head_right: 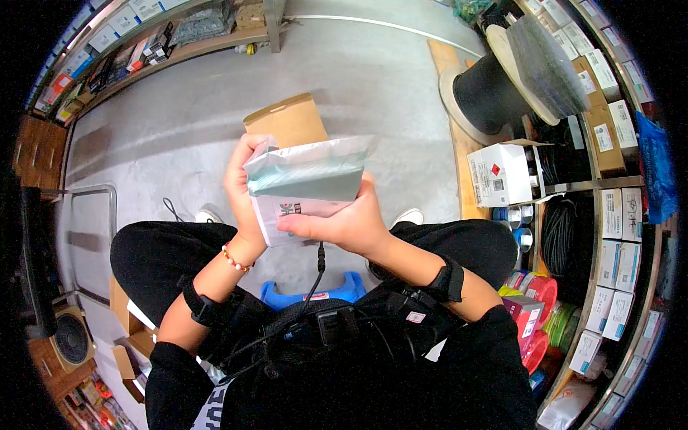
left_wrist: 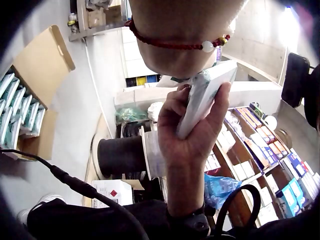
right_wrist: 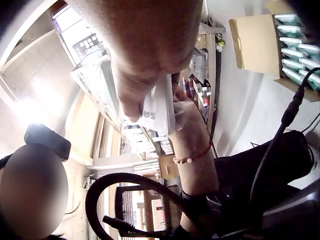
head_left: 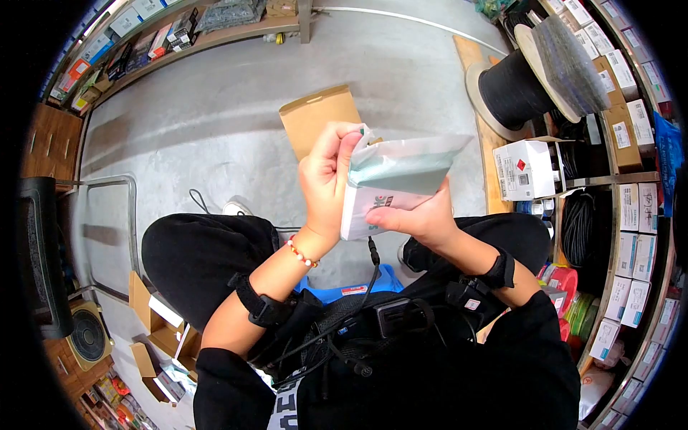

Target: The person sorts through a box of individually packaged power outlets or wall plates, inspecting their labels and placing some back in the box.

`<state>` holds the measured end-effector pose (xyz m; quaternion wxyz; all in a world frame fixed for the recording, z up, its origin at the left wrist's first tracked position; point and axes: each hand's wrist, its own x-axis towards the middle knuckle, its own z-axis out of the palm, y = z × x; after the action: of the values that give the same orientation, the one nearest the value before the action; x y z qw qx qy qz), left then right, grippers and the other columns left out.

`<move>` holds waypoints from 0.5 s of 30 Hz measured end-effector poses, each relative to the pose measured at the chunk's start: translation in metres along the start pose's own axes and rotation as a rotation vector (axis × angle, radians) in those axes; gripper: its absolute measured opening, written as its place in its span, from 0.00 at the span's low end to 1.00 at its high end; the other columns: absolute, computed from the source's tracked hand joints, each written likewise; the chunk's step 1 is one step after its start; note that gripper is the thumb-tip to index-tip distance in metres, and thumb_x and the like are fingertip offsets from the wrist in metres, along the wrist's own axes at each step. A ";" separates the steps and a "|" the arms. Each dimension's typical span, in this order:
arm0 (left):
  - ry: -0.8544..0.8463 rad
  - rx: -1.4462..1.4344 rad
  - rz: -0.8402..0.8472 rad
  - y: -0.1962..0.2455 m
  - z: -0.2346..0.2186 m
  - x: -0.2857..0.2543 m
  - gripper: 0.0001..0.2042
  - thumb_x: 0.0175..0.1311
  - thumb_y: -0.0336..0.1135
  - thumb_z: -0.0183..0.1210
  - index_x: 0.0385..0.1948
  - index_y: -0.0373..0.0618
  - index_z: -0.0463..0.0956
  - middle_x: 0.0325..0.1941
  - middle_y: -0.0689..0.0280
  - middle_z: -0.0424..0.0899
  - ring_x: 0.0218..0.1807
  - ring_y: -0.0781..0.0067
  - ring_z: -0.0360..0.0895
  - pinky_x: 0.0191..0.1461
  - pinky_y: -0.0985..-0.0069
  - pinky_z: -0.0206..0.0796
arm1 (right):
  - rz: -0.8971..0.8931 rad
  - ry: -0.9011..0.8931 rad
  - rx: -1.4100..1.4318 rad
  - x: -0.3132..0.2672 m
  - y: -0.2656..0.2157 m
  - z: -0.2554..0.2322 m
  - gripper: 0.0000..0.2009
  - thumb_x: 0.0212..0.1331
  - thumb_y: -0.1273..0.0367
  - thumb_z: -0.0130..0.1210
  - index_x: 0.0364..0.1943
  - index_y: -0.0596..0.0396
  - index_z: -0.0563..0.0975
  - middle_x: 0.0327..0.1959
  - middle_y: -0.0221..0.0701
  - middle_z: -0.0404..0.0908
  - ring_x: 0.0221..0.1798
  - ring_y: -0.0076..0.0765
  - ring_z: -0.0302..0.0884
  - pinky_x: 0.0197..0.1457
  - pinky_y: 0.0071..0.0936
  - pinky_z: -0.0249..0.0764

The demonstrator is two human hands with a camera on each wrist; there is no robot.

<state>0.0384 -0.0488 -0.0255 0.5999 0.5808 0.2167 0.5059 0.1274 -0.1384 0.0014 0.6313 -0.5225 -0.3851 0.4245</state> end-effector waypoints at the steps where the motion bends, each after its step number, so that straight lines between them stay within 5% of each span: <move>1: -0.010 0.002 -0.007 0.000 0.000 0.001 0.08 0.61 0.32 0.47 0.28 0.37 0.70 0.20 0.72 0.71 0.24 0.88 0.63 0.27 0.88 0.57 | -0.014 -0.012 -0.027 0.000 0.002 -0.001 0.23 0.31 0.72 0.67 0.37 0.60 0.73 0.33 0.31 0.77 0.36 0.23 0.74 0.40 0.21 0.71; 8: -0.087 -0.021 -0.013 -0.001 -0.001 0.001 0.07 0.61 0.31 0.47 0.26 0.39 0.68 0.19 0.71 0.71 0.22 0.88 0.63 0.25 0.88 0.57 | -0.047 -0.063 -0.081 0.001 0.011 -0.005 0.27 0.29 0.72 0.68 0.41 0.59 0.71 0.37 0.30 0.74 0.39 0.23 0.71 0.42 0.21 0.69; 12: -0.165 -0.270 -0.220 0.000 0.001 -0.001 0.05 0.60 0.32 0.47 0.32 0.45 0.59 0.17 0.72 0.68 0.20 0.89 0.60 0.24 0.88 0.54 | -0.031 -0.171 -0.108 0.001 0.011 -0.009 0.31 0.28 0.71 0.68 0.44 0.59 0.69 0.46 0.29 0.68 0.45 0.23 0.67 0.46 0.22 0.65; 15: -0.113 -0.152 -0.203 0.001 0.005 -0.001 0.07 0.60 0.32 0.47 0.35 0.45 0.59 0.19 0.73 0.66 0.22 0.89 0.60 0.25 0.89 0.55 | -0.010 -0.155 -0.073 0.002 0.011 -0.008 0.32 0.28 0.70 0.68 0.45 0.59 0.68 0.48 0.30 0.66 0.47 0.24 0.66 0.47 0.23 0.65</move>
<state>0.0417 -0.0525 -0.0242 0.7015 0.5364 0.2012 0.4239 0.1339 -0.1380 -0.0101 0.5824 -0.5089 -0.4503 0.4462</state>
